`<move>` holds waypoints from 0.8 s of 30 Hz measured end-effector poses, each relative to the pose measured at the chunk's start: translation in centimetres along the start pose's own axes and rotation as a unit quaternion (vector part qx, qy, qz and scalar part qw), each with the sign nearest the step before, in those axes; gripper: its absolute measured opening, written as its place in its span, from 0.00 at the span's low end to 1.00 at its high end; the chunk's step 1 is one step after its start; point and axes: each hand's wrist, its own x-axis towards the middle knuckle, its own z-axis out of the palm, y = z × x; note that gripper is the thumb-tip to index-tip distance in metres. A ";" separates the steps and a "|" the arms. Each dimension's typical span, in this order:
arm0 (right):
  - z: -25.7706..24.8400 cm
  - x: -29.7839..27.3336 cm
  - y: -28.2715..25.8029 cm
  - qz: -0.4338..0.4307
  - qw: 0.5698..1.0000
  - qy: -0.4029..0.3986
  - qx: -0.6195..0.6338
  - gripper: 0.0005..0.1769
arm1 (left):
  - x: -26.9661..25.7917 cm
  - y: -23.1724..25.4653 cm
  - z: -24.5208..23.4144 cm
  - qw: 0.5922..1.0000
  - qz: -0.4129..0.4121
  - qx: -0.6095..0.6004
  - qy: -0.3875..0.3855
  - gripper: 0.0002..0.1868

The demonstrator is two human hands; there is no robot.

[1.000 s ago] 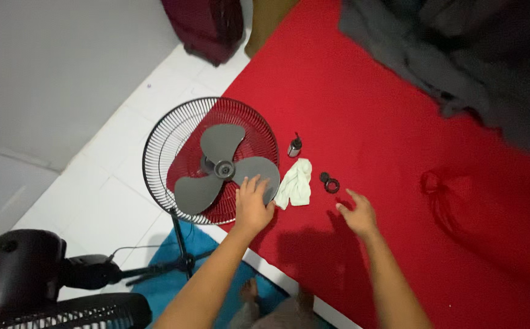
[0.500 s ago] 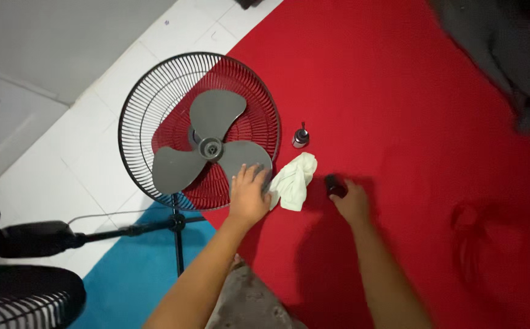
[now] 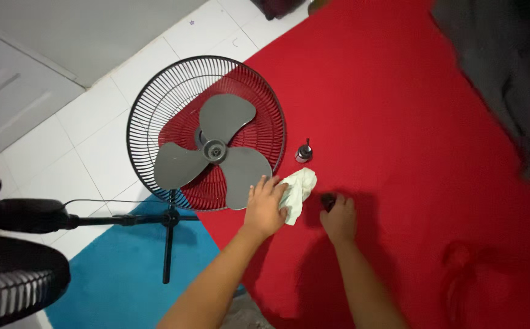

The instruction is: The person assembles a standing electric fan by attaching the front grille, inserting the fan blades, securing them with a nut, and attaching the rear grille. They also wipe the fan's motor housing with a cloth during the process.

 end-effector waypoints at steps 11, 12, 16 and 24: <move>-11.1 0.0 -16.6 -0.250 0.923 0.213 0.202 0.38 | -2.4 -0.5 -13.2 0.979 0.035 -0.044 0.194 0.35; -12.1 -1.1 -18.6 -0.277 0.908 0.227 0.216 0.38 | -3.3 -0.6 -14.8 0.969 0.043 -0.072 0.230 0.35; -15.5 -8.1 -26.1 -0.292 0.882 0.173 0.326 0.36 | -7.9 -0.2 -21.2 0.920 0.033 -0.253 0.297 0.28; -19.0 -26.8 -40.9 -0.465 0.756 0.153 0.435 0.36 | -22.1 -3.0 -33.7 0.811 0.104 -0.449 0.360 0.23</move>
